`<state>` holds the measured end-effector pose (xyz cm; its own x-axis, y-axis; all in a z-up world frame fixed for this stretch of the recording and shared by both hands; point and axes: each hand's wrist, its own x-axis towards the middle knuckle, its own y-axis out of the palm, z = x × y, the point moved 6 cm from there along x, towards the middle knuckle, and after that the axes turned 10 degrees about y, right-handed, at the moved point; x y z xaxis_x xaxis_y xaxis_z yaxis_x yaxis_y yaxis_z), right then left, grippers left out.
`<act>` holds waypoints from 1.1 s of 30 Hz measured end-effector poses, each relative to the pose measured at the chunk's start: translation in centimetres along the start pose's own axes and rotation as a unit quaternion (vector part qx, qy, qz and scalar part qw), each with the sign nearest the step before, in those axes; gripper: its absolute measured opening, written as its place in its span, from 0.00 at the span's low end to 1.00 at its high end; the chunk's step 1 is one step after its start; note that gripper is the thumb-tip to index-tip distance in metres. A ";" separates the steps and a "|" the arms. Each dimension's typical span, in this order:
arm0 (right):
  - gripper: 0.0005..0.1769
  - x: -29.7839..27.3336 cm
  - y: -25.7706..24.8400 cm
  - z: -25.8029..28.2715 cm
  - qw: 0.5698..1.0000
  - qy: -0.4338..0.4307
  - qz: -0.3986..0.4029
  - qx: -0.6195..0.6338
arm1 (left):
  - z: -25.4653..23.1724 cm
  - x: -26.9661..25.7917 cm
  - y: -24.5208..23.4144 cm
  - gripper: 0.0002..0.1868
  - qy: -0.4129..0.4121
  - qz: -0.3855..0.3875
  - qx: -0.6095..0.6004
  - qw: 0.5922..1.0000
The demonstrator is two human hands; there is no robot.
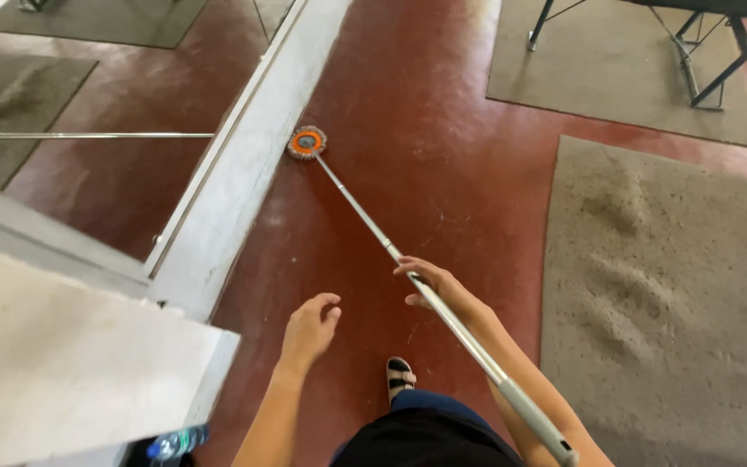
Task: The recorder is mopping the red floor of a gym using a long-handled mop.
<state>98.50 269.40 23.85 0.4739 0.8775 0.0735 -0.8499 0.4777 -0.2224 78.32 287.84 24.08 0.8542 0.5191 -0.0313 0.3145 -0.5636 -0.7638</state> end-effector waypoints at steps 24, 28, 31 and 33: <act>0.41 27.3 7.8 -1.5 0.936 0.271 -0.021 0.224 | 14.8 38.9 1.3 0.45 0.130 0.291 0.271 0.908; 0.45 25.7 8.4 0.5 0.935 0.323 -0.026 0.145 | 13.0 37.1 4.6 0.29 0.155 0.237 0.146 0.948; 0.43 21.6 8.0 1.0 0.952 0.303 -0.036 0.005 | 11.4 34.8 7.5 0.24 0.199 0.215 0.133 0.947; 0.45 17.6 8.0 0.7 0.937 0.344 -0.052 -0.022 | 10.1 32.7 11.0 0.23 0.258 0.239 0.150 0.924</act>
<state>99.92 288.67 24.02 0.6035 0.5839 -0.5430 -0.7872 0.5447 -0.2891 105.53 305.07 8.12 0.9741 -0.1614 -0.1586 -0.2119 -0.4055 -0.8892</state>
